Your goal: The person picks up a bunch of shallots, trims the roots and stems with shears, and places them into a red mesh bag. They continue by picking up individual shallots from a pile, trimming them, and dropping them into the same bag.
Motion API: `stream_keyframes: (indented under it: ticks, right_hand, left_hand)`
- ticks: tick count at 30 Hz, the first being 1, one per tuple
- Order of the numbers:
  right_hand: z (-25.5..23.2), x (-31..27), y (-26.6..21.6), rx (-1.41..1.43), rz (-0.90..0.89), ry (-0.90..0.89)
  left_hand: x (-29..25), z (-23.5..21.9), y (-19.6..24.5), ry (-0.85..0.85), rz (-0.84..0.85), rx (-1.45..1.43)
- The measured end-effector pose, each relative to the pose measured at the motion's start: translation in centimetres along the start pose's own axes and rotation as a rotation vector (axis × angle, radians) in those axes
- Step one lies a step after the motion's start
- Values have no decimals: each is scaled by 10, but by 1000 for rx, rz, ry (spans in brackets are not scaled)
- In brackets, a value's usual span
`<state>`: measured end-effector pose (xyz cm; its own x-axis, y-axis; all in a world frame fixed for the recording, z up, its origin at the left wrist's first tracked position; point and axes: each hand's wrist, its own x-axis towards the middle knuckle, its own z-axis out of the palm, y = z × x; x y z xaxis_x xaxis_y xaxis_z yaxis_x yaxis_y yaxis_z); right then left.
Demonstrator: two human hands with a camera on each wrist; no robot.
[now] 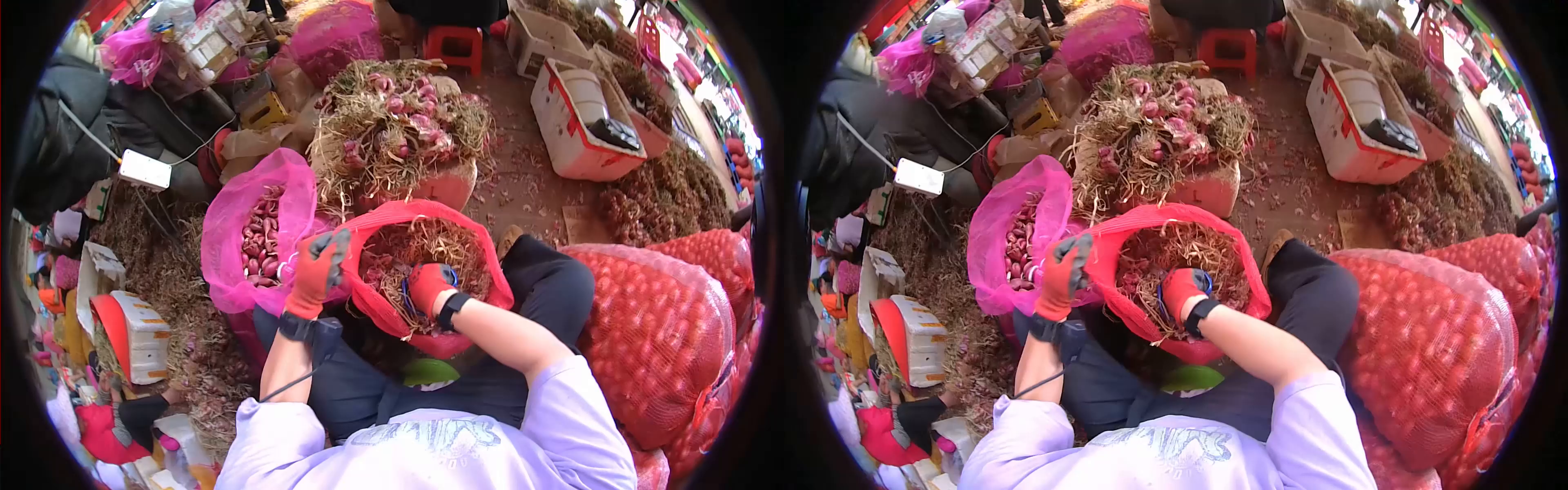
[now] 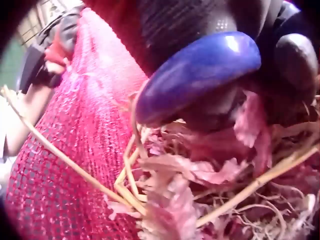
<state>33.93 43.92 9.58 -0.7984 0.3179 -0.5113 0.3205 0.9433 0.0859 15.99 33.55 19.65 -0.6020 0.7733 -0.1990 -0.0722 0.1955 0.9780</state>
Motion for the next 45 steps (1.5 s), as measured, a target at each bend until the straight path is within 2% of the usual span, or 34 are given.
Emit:
stream_keyframes:
  ticks: [2, 3, 5, 7, 9, 11, 12, 13, 14, 16, 18, 20, 22, 23, 24, 25, 27, 29, 30, 31, 32, 33, 35, 38, 41, 42, 44, 45]
  right_hand:
    - [9, 9, 22, 189, -59, 58]
    - [15, 13, 29, 269, 27, 70]
    - [25, 26, 38, 294, -7, 103]
    - [4, 17, 39, 278, 67, 31]
    - [-10, -8, 42, 177, 109, 138]
    - [-48, -51, 55, 113, 46, 147]
    - [-51, -67, 63, 145, 107, 193]
    - [-52, -84, 77, 168, 171, 241]
    - [-57, -107, 94, 182, 142, 298]
    - [-63, -152, 131, 299, 135, 362]
    - [-47, -172, 168, 471, 244, 418]
    - [-28, -160, 185, 576, 425, 538]
    - [-12, -132, 181, 662, 626, 680]
    - [13, -103, 184, 730, 682, 651]
    - [6, -96, 172, 808, 728, 496]
    - [16, -80, 166, 736, 670, 471]
    - [39, -54, 156, 768, 660, 370]
    - [48, -42, 153, 883, 610, 486]
    - [56, -29, 161, 1017, 478, 624]
    - [61, -19, 171, 1147, 345, 765]
    - [50, -28, 173, 1363, 266, 790]
    - [32, -43, 169, 1579, 178, 820]
    - [9, -56, 157, 1842, 26, 980]
    - [-20, -77, 140, 2023, -52, 998]
    - [-36, -100, 143, 2063, -39, 1030]
    - [-33, -105, 149, 2107, -10, 1009]
    - [-19, -99, 162, 2125, -63, 1102]
    - [-10, -98, 169, 2173, -50, 1063]
  left_hand:
    - [20, -39, -34, 79, 17, -52]
    - [23, -48, -45, 124, 26, -90]
    - [38, -49, -35, 180, -96, -2]
    - [31, -41, -12, 200, -12, 377]
    - [24, -18, 25, 192, 331, 1021]
    - [-3, 28, 52, 181, 447, 644]
    - [-19, 53, 72, 79, 370, 426]
    - [-24, 71, 75, -9, 525, 506]
    - [-27, 85, 77, -95, 682, 580]
    - [-24, 104, 58, -305, 457, 599]
    - [-7, 115, 21, -374, 518, 704]
    - [1, 134, 2, -408, 559, 869]
    - [-4, 161, -10, -406, 582, 1101]
    - [-9, 172, -15, -466, 522, 1239]
    - [-12, 184, -18, -520, 462, 1377]
    - [-11, 191, -20, -568, 403, 1516]
    - [2, 196, -54, -632, 319, 1553]
    - [10, 191, -60, -643, 298, 1521]
    - [12, 182, -66, -616, 411, 1449]
    - [10, 177, -61, -608, 433, 1406]
    - [17, 169, -72, -637, 466, 1508]
    - [8, 171, -57, -632, 394, 1551]
    - [1, 171, -45, -673, 377, 1627]
    - [-8, 186, -52, -647, 446, 1633]
    - [-3, 206, -71, -583, 510, 1614]
    - [-2, 212, -77, -559, 532, 1610]
    - [-2, 221, -91, -518, 568, 1594]
    - [0, 222, -98, -491, 597, 1577]
